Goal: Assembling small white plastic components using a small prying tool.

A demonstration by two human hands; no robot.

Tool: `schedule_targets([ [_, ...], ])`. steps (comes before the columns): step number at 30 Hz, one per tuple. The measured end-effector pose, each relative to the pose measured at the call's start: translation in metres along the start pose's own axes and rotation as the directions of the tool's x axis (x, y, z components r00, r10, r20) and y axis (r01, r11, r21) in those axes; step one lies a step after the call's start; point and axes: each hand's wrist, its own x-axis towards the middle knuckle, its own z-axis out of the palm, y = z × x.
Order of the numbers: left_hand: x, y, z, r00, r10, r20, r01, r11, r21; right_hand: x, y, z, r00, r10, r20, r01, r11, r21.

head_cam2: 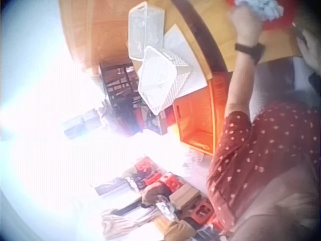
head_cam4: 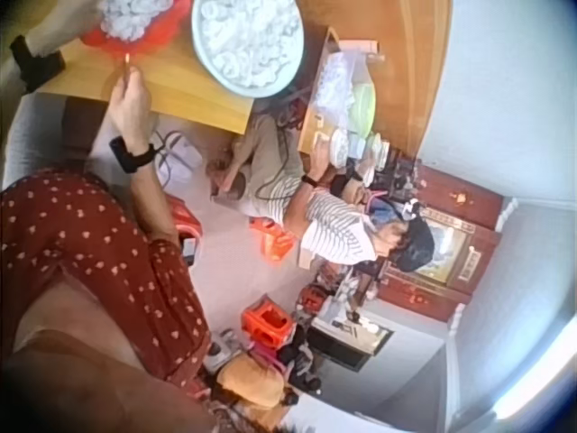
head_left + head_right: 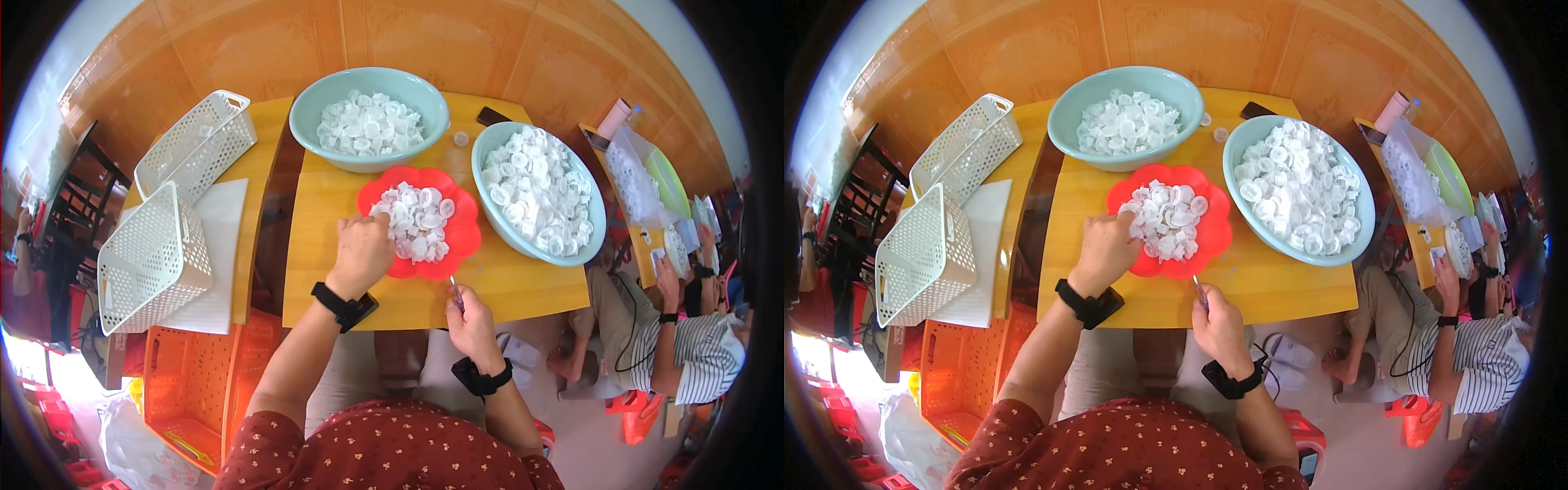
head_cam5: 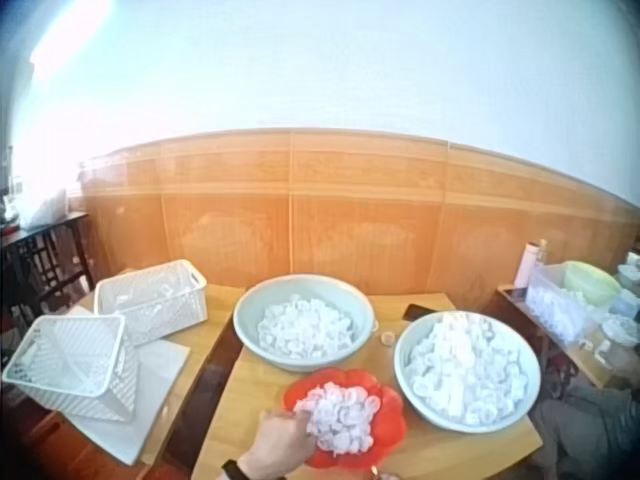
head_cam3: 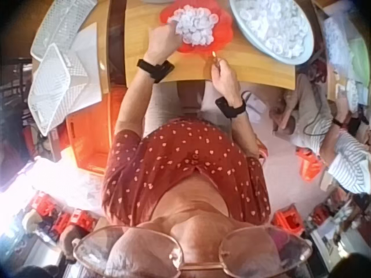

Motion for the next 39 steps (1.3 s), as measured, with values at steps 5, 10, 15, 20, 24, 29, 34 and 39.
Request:
schedule_targets([
  [5,-0.028,0.016,-0.034,0.973,-0.219,-0.069,0.155,0.847,-0.509,-0.005,0.000,0.001,0.998,0.054,0.030,-0.056,0.995,0.077],
  [10,-0.078,0.002,-0.043,0.861,-0.320,0.395,0.331,-0.236,-0.913,0.005,-0.030,0.006,0.993,-0.027,0.114,0.012,0.991,0.132],
  [15,-0.098,-0.002,-0.050,0.816,-0.288,0.501,0.341,-0.459,-0.820,0.020,-0.030,0.012,0.996,-0.060,0.058,0.056,0.995,0.078],
  [20,-0.107,-0.004,-0.056,0.780,-0.281,0.560,0.429,-0.411,-0.804,0.004,-0.070,0.017,0.968,-0.060,0.244,-0.008,0.963,0.268],
  [24,-0.110,0.001,-0.062,0.784,-0.262,0.563,0.544,-0.149,-0.826,0.004,-0.096,0.026,0.936,0.015,0.353,-0.166,0.900,0.404],
  [29,-0.120,-0.002,-0.061,0.820,-0.251,0.515,0.521,-0.045,-0.852,0.002,-0.098,0.037,0.918,0.089,0.386,-0.281,0.834,0.475],
  [34,-0.127,0.006,-0.062,0.886,-0.274,0.375,0.369,-0.076,-0.926,-0.001,-0.096,0.046,0.916,0.188,0.355,-0.372,0.731,0.572],
  [39,-0.126,0.010,-0.058,0.888,-0.311,0.340,0.340,-0.055,-0.939,-0.007,-0.094,0.051,0.932,0.192,0.308,-0.345,0.731,0.588],
])
